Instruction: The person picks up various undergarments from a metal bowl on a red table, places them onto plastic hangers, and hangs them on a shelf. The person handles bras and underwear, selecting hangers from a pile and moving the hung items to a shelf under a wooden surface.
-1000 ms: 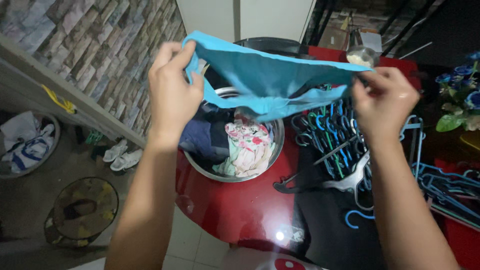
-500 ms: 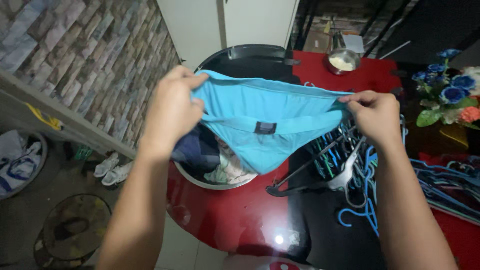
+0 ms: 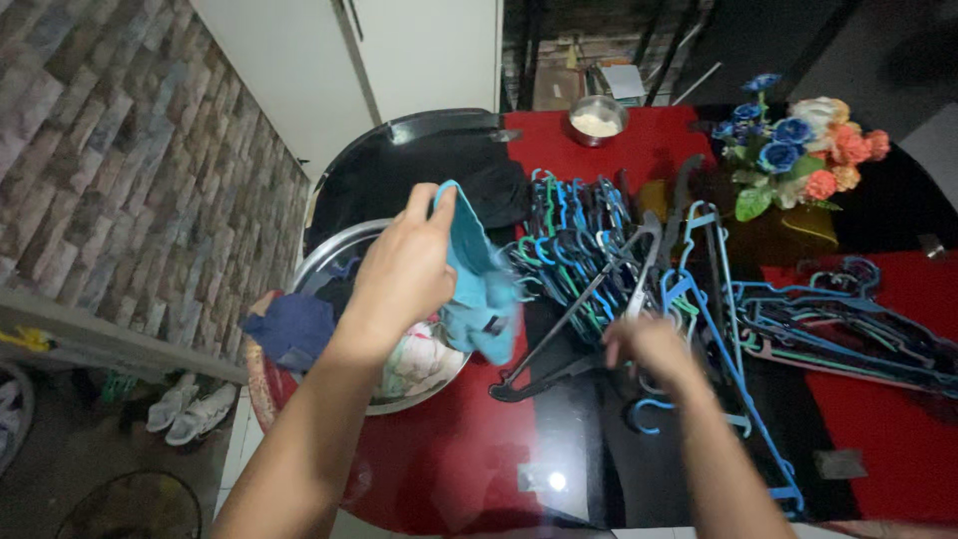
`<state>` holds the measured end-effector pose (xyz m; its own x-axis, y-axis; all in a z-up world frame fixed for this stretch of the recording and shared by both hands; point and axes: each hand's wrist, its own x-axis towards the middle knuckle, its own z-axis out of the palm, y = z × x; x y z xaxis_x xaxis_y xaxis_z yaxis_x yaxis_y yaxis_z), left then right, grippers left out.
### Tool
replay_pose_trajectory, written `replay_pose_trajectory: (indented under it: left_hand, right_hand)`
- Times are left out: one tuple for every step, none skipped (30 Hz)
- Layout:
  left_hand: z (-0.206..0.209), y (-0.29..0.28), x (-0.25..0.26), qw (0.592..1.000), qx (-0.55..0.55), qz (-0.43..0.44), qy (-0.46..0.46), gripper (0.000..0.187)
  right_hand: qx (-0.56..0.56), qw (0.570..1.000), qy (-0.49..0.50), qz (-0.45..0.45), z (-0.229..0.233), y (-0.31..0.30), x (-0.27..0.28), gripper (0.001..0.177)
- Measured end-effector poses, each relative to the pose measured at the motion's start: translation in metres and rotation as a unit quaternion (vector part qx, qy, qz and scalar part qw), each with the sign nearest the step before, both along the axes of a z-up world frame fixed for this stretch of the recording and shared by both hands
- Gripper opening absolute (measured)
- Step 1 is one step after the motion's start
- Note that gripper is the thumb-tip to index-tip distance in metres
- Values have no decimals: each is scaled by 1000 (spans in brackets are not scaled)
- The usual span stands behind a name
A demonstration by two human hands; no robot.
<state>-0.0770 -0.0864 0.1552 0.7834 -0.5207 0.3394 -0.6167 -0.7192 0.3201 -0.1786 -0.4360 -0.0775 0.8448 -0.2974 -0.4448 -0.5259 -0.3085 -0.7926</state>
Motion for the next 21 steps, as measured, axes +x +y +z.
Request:
replay_pose_trajectory:
  left_hand:
    - [1, -5, -1, 1000, 6, -6, -8, 78]
    - [2, -9, -2, 1000, 11, -11, -16, 78]
    - [3, -12, -3, 1000, 14, -13, -12, 79]
    - [4, -14, -5, 1000, 17, -15, -8, 81]
    - [5, -15, -6, 1000, 19, -16, -4, 82]
    - [7, -15, -6, 1000, 20, -16, -13, 82]
    - [9, -15, -7, 999, 21, -17, -22, 81]
    - [10, -15, -8, 999, 21, -17, -31, 81]
    - [12, -15, -8, 999, 21, -16, -35, 80]
    - [13, -14, -9, 999, 21, -16, -39, 79]
    - [14, -13, -10, 999, 21, -13, -42, 79]
    - [14, -12, -11, 999, 24, -8, -35, 79]
    - [15, -11, -12, 999, 28, -3, -29, 79]
    - [15, -10, -12, 999, 31, 3, -22, 80]
    - [15, -9, -12, 999, 32, 4, -23, 80]
    - [15, -7, -12, 999, 32, 5, -25, 80]
    - [15, -6, -12, 999, 33, 5, -26, 80]
    - [15, -6, -13, 999, 35, 8, -27, 80]
    - [15, -5, -13, 999, 37, 11, -29, 80]
    - [15, -5, -12, 999, 40, 14, -31, 81]
    - [15, -5, -13, 999, 39, 14, -28, 80]
  right_hand:
    - [19, 995, 74, 56, -20, 10, -9, 33]
    - [52, 991, 120, 31, -41, 22, -16, 28]
    - [85, 983, 165, 6, -59, 31, -21, 28]
    - [126, 975, 180, -39, -76, 37, -23, 32]
    - [167, 963, 194, -84, -93, 45, -23, 36]
    - [207, 947, 208, -128, -108, 51, -22, 41]
    - [258, 934, 176, -175, -121, 56, -22, 39]
    - [308, 914, 144, -220, -131, 62, -21, 37]
    - [354, 890, 110, -263, -138, 64, -20, 36]
    - [350, 888, 84, -285, -144, 67, -19, 35]
    - [346, 885, 59, -304, -148, 69, -18, 35]
    - [342, 882, 34, -323, -150, 72, -19, 36]
    - [331, 890, -3, -315, -148, 74, -20, 31]
    - [319, 896, -40, -306, -145, 76, -24, 27]
    - [306, 901, -76, -297, -140, 76, -29, 24]
    - [304, 899, -85, -304, -134, 76, -32, 22]
    - [302, 896, -94, -311, -128, 76, -36, 20]
    - [299, 894, -103, -318, -122, 76, -39, 17]
    - [298, 896, -103, -314, -116, 75, -38, 17]
    - [296, 897, -103, -311, -110, 74, -36, 17]
    - [295, 899, -102, -307, -104, 74, -34, 17]
